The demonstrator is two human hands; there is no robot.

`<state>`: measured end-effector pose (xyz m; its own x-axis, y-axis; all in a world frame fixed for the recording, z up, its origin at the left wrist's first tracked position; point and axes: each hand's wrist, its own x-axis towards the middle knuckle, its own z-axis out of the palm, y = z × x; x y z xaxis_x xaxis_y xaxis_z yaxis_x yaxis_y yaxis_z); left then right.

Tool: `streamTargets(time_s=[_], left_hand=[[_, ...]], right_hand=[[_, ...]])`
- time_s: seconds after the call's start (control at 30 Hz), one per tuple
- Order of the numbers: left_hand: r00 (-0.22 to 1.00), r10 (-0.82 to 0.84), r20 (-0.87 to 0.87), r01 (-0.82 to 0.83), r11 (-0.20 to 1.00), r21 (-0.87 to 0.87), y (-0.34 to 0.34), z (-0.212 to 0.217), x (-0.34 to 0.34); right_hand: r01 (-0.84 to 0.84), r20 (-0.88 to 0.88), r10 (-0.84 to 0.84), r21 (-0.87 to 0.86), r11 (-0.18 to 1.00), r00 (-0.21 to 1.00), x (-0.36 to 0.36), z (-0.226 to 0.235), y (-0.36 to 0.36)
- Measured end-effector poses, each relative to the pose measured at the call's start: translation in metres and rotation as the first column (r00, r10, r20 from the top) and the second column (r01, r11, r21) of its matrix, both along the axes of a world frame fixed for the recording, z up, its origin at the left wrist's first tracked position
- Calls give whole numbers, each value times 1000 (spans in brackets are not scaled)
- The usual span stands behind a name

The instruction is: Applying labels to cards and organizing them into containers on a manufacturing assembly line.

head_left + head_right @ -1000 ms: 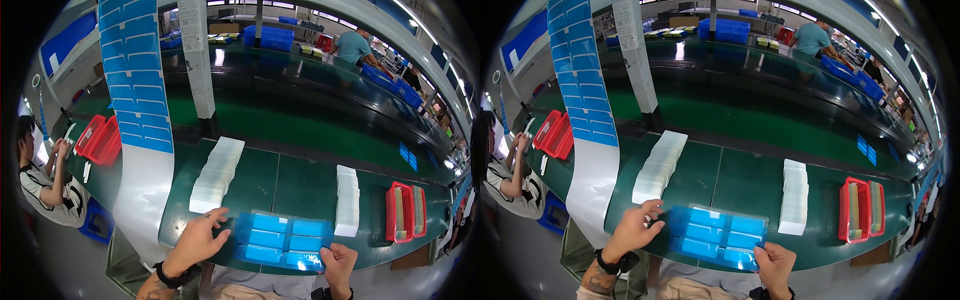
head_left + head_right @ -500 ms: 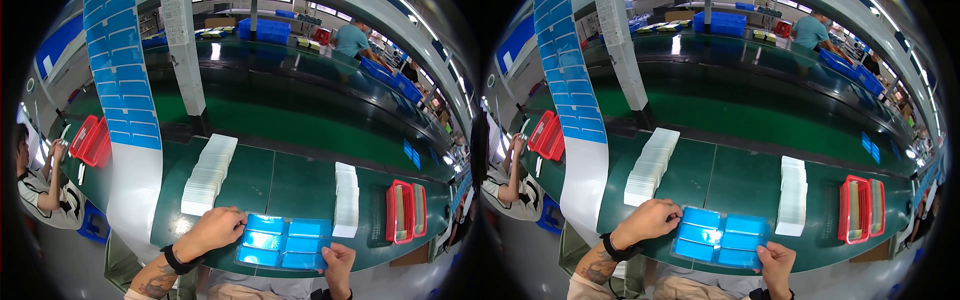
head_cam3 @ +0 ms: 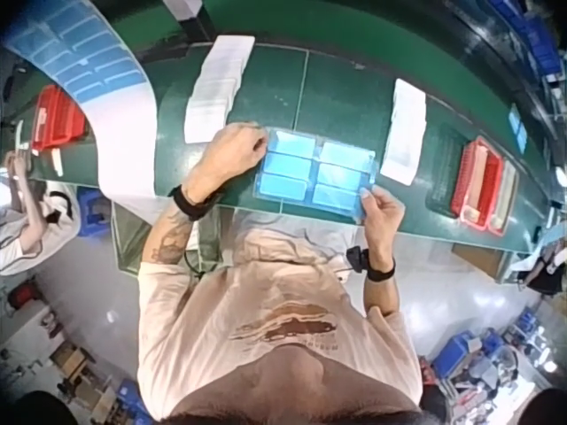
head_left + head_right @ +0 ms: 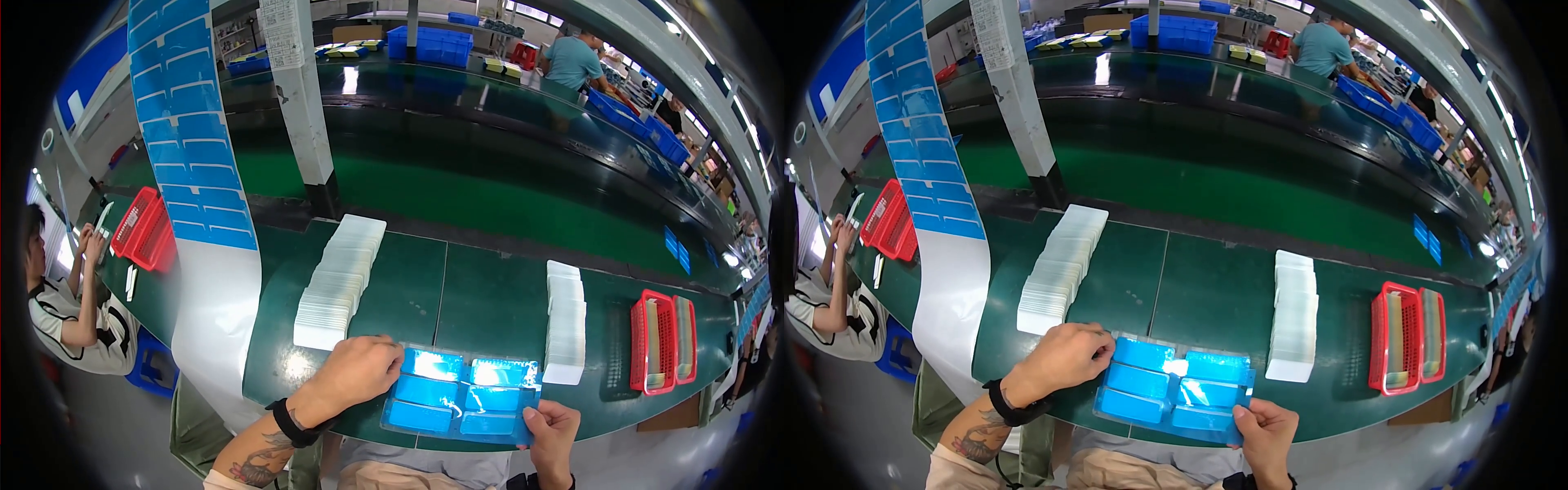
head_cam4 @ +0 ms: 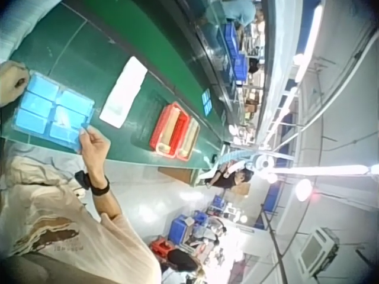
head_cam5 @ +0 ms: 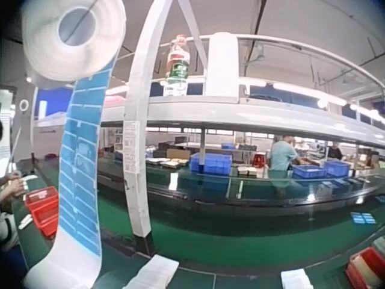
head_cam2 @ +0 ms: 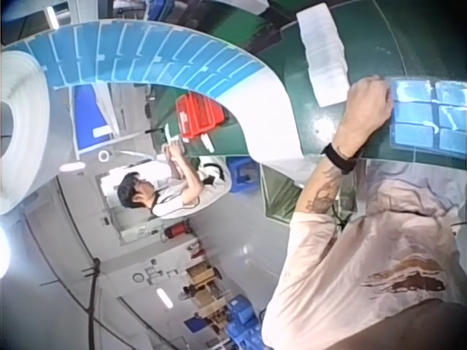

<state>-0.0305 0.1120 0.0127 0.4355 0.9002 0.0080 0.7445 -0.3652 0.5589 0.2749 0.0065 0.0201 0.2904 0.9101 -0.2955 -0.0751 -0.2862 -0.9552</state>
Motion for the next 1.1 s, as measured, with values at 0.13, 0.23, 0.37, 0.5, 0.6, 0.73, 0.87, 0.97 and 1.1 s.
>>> streamTargets(time_s=[0.13,0.23,0.37,0.5,0.6,0.73,0.87,0.97,1.1], left_hand=[[1000,21,0,-21,998,55,-1,-3,-4],[999,25,28,-27,997,70,-3,2,-3],[1000,-20,9,20,997,73,-3,6,1],[999,12,37,-15,998,65,-1,8,-1],[999,18,35,-19,1000,19,-1,6,-3],[1000,13,14,-13,1000,5,0,5,-3],[1000,-3,4,3,1000,0,1,4,1],[1000,0,14,0,1000,28,-1,-1,-3],[999,13,-46,-13,1000,11,0,-2,0]], right_hand=[[-16,2,16,35,999,1000,-2,1,-3],[-10,2,10,44,999,1000,-3,0,-5],[-22,8,21,48,999,1000,-2,2,-4],[-6,17,5,28,1000,1000,-5,7,0],[-14,31,14,9,1000,999,-4,9,1],[-20,4,20,16,1000,1000,-3,8,1],[-18,0,18,23,1000,1000,-2,6,2],[-3,6,3,14,1000,1000,-5,6,2],[1,14,-1,30,1000,1000,-2,2,0]])
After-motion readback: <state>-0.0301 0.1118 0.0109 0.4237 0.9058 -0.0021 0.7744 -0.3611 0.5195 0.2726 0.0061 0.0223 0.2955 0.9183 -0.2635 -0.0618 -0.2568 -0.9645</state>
